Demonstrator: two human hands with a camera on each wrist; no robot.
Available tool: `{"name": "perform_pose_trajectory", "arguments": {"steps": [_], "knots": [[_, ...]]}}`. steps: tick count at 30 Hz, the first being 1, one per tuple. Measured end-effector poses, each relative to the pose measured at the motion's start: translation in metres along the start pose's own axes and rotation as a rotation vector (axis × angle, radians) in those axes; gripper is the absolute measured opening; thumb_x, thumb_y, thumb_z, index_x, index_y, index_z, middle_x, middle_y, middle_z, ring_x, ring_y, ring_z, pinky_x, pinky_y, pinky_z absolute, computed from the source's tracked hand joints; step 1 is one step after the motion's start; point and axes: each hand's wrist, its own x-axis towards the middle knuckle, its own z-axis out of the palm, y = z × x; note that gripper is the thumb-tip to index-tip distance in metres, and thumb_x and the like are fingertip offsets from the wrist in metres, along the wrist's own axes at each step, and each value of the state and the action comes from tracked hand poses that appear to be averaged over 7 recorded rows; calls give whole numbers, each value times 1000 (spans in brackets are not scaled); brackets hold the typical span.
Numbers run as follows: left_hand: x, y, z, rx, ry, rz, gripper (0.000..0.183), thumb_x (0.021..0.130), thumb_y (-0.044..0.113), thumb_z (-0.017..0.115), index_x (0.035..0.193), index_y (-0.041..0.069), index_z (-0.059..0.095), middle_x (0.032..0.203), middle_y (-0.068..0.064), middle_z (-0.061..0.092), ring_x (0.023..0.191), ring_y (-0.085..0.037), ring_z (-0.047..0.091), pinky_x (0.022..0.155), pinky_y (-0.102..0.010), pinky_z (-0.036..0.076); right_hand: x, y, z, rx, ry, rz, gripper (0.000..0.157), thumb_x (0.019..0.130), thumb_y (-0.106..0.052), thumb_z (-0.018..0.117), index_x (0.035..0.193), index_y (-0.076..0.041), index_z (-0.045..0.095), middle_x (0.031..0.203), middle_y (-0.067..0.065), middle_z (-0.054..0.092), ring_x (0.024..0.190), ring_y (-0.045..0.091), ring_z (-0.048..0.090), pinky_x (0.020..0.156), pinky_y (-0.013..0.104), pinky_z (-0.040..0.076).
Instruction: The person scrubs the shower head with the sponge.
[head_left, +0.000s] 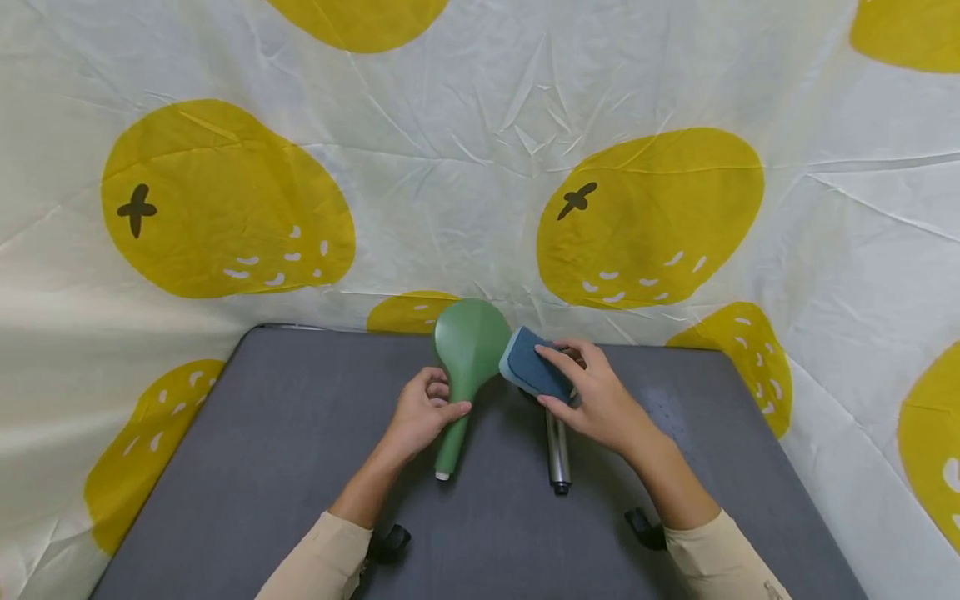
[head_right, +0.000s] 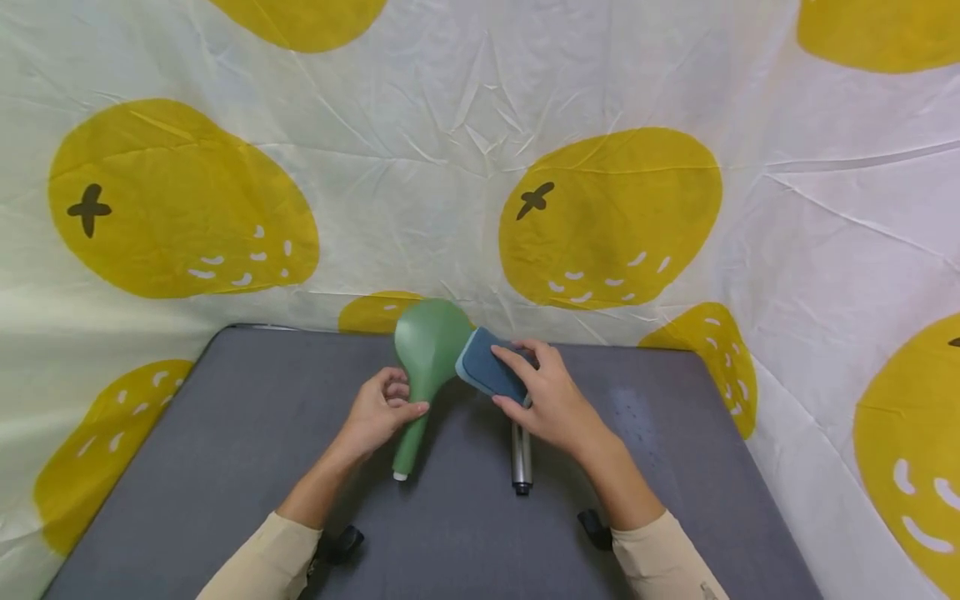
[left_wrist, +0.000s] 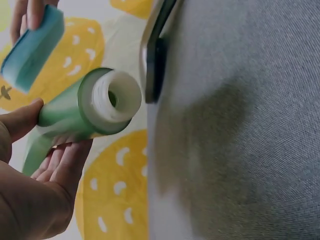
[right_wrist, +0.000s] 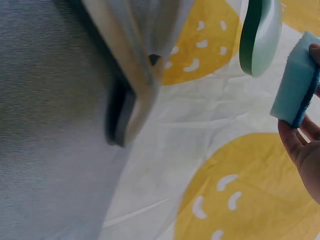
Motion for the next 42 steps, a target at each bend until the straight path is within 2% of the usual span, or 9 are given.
{"name": "perform_pose_trajectory", "arguments": {"steps": [4,9,11,17,25,32,36,39,42], "knots": [[-5,7,4,-19,8,57,49,81,-1,85,121,-3,56,105,-19,71,81,-20,65,75,-26,56,9,-6,-6,-3,31,-31,60,97,-45,71,144,-11,59,136,25,52,114,37,55,92,53,52],[-11,13,7,-7,8,123,50,80,-1,86,121,-3,58,105,-18,72,79,-16,63,72,-22,54,18,-15,-9,-37,49,-45,68,84,-30,87,144,-13,59,137,26,52,118,39,52,94,55,51],[-13,15,8,5,7,145,51,80,0,86,123,-2,58,106,-17,72,80,-15,64,72,-21,54,20,-18,-9,-48,58,-57,71,81,-28,89,143,-13,59,137,27,52,120,41,51,95,56,51],[-19,18,14,14,-6,200,54,81,2,87,128,0,60,109,-15,71,86,-20,69,75,-23,58,25,-25,-6,-63,87,-106,58,98,-48,66,144,-13,59,138,28,50,123,44,50,96,58,51],[-24,18,24,-8,-47,272,59,83,6,86,138,7,64,112,-14,74,94,-26,74,79,-33,63,22,-39,2,-149,101,-204,61,91,-38,80,143,-12,60,136,28,51,118,43,52,93,56,54],[-26,14,27,-105,-81,301,57,83,4,86,136,7,65,122,-17,73,96,-31,76,76,-29,64,18,-47,9,-157,105,-236,57,98,-45,67,144,-13,59,137,27,51,114,42,52,90,54,56],[-26,13,27,-116,-76,305,56,83,4,86,135,7,66,122,-17,73,96,-31,77,77,-30,64,20,-48,8,-176,82,-218,62,93,-41,77,145,-14,59,138,27,51,116,42,52,93,53,56],[-26,13,27,-107,-61,300,53,82,4,87,131,7,69,117,-17,75,94,-30,77,76,-30,64,22,-51,6,-196,52,-196,71,84,-35,87,146,-16,59,139,26,50,117,42,51,97,53,55],[-26,13,27,-89,-56,289,48,82,5,87,127,7,71,112,-16,76,92,-29,77,75,-30,64,27,-52,6,-205,60,-186,77,78,-30,93,146,-15,59,139,26,50,117,42,51,96,53,55]]}}
